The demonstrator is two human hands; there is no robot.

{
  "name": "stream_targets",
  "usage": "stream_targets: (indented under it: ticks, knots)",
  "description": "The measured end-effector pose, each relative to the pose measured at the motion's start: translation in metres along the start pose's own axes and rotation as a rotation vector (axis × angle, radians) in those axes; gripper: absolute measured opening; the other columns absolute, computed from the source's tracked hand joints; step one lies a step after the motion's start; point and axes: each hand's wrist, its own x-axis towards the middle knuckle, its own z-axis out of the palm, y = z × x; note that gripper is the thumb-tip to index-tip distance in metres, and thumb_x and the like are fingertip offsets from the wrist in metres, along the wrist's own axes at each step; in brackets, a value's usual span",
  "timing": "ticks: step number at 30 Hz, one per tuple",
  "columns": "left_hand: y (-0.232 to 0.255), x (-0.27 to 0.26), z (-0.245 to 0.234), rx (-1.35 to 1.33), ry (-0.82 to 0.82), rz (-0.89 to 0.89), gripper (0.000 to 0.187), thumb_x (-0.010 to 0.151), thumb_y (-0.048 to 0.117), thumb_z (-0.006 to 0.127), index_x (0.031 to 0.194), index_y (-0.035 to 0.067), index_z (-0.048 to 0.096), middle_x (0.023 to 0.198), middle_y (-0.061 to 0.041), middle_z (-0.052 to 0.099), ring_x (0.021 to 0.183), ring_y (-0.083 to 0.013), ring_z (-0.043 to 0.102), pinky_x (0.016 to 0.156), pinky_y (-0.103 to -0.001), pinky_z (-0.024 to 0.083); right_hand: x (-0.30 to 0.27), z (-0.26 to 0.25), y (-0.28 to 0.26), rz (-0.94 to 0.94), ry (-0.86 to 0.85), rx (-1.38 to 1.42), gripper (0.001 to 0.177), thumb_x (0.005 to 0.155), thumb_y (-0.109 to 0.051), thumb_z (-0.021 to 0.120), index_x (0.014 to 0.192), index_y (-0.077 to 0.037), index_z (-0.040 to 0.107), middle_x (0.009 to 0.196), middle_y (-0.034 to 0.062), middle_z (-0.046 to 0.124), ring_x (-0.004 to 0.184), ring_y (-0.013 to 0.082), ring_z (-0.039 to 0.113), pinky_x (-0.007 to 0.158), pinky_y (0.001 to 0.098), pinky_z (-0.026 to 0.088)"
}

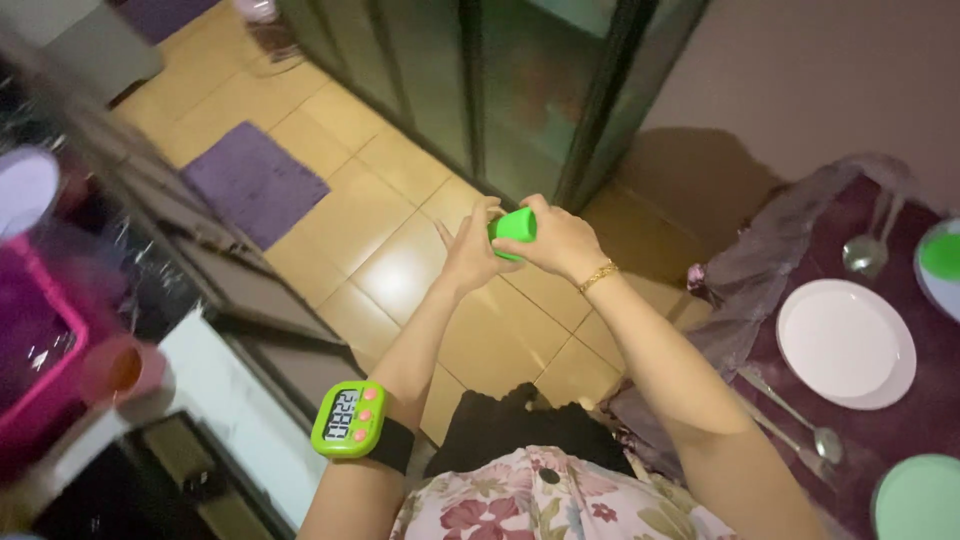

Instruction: The person stacks and unstacks plastic cups, moving them from a kitchen counter to plates on a dining table and then back again.

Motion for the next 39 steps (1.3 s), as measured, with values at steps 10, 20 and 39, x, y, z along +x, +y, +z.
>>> stream_targets:
  ticks: [10,20,39]
  knots:
    - [0.027,0.111,0.062,-0.07,-0.255,0.051,0.114,0.054,0.038,0.095,0.148,0.018,0.034,0.138,-0.007,0.061,0.138,-0.027,0.049,0.117,-0.073,-0.01,0.055,-0.01,0.1,-0.208,0.386,-0.11,0.042,0.078,-0.044,0.079,0.114,-0.025,0.071,0.118,0.0074,0.068,0.113,0.0322,0.063,0.093,0.0464,0.047]
    - [0.088,0.239,0.131,-0.028,-0.386,0.273,0.104,0.056,0.024,0.091,0.144,0.022,0.036,0.133,-0.002,0.063,0.138,-0.0253,0.05,0.12,-0.071,-0.01,0.105,-0.118,0.193,0.183,0.247,0.152,0.049,0.073,-0.052,0.079,0.11,-0.022,0.072,0.109,0.006,0.073,0.107,0.0279,0.067,0.094,0.0471,0.048]
    - [0.206,0.382,0.294,-0.062,-0.873,0.607,0.104,0.061,0.035,0.097,0.143,0.019,0.035,0.138,-0.005,0.062,0.141,-0.0285,0.044,0.118,-0.07,-0.009,0.076,-0.179,0.328,0.625,0.753,0.297,0.052,0.077,-0.049,0.079,0.119,-0.021,0.068,0.112,0.0075,0.073,0.117,0.0348,0.064,0.1,0.0454,0.05]
